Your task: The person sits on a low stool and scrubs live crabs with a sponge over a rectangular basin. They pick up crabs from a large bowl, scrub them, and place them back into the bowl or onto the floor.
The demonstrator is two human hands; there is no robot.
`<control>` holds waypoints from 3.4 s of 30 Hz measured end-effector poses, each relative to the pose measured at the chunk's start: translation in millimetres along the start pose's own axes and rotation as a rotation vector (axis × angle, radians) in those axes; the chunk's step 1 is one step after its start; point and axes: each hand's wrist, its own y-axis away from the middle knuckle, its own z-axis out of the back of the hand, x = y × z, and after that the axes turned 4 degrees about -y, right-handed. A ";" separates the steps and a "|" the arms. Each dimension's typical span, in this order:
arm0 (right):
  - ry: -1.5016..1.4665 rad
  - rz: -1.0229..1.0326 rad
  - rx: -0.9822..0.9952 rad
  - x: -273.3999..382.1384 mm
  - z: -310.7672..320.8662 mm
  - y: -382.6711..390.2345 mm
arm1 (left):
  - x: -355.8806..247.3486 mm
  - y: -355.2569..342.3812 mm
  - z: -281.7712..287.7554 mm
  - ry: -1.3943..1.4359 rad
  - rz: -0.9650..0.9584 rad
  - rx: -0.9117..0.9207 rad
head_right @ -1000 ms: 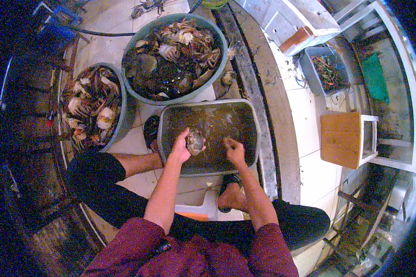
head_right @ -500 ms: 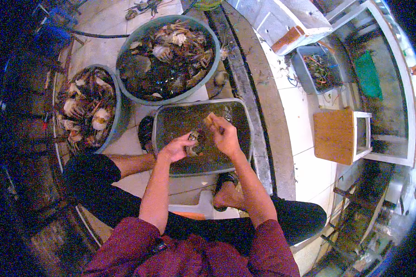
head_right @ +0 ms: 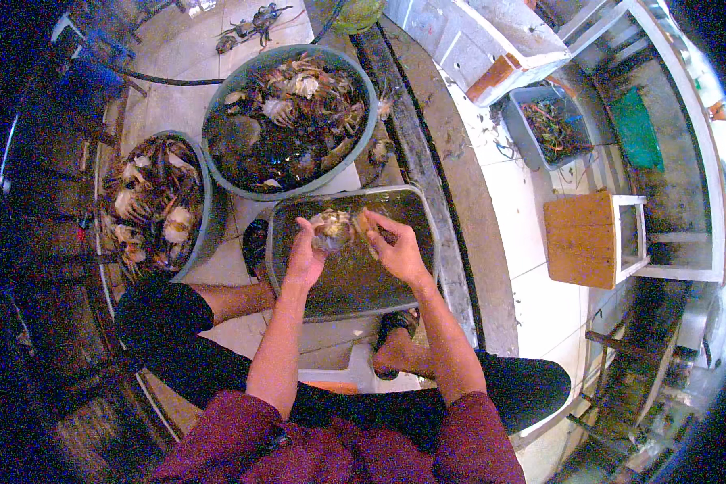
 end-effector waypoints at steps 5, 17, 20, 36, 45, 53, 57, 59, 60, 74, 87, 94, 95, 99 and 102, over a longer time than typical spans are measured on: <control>0.273 0.165 0.124 23.3 -13.8 8.5 | -15.7 0.8 -5.8 0.218 0.079 -0.273; 0.635 0.392 0.054 45.7 -44.9 18.2 | -14.4 -1.0 -11.7 -0.777 -0.151 -0.580; 0.611 0.460 -0.041 49.1 -56.5 12.2 | -15.2 -3.1 -15.6 -0.775 -0.151 -0.562; 0.529 0.470 -0.188 42.2 -60.0 28.2 | -38.9 -6.4 -17.6 0.311 -0.030 -0.229; 0.614 0.466 -0.241 31.5 -62.4 24.9 | -34.3 -0.1 -37.7 0.111 -0.130 -0.415; 0.618 0.466 -0.224 36.6 -62.0 22.5 | -30.2 5.6 -44.9 -0.071 -0.174 -0.509; 0.606 0.499 -0.230 16.6 -63.9 25.2 | -18.0 -2.9 -29.6 -0.042 -0.110 -0.531; 0.593 0.438 -0.199 6.0 -62.5 35.9 | -27.2 -3.7 -42.4 -0.065 -0.177 -0.450; 0.586 0.408 -0.183 -2.2 -60.0 41.7 | -20.3 -0.4 -31.7 0.034 -0.137 -0.472; 0.292 -0.176 -0.328 -152.2 -9.6 12.6 | 20.7 -19.5 26.6 0.304 0.070 -0.504; 0.549 0.281 -0.343 -23.5 -91.0 9.7 | 25.2 -18.0 3.4 0.087 -0.008 -0.742; 0.550 0.321 -0.269 -8.3 -99.3 25.4 | 18.7 -17.8 5.7 0.236 0.004 -0.744; 0.561 0.331 -0.279 -6.7 -98.5 23.8 | 21.1 -26.6 16.0 0.299 0.018 -0.690; 0.518 0.349 -0.371 -19.7 -97.9 19.3 | 34.5 -23.4 19.7 0.406 0.026 -0.730; 0.536 0.388 -0.333 -36.2 -103.9 41.6 | 30.1 -21.7 16.0 0.443 0.132 -0.710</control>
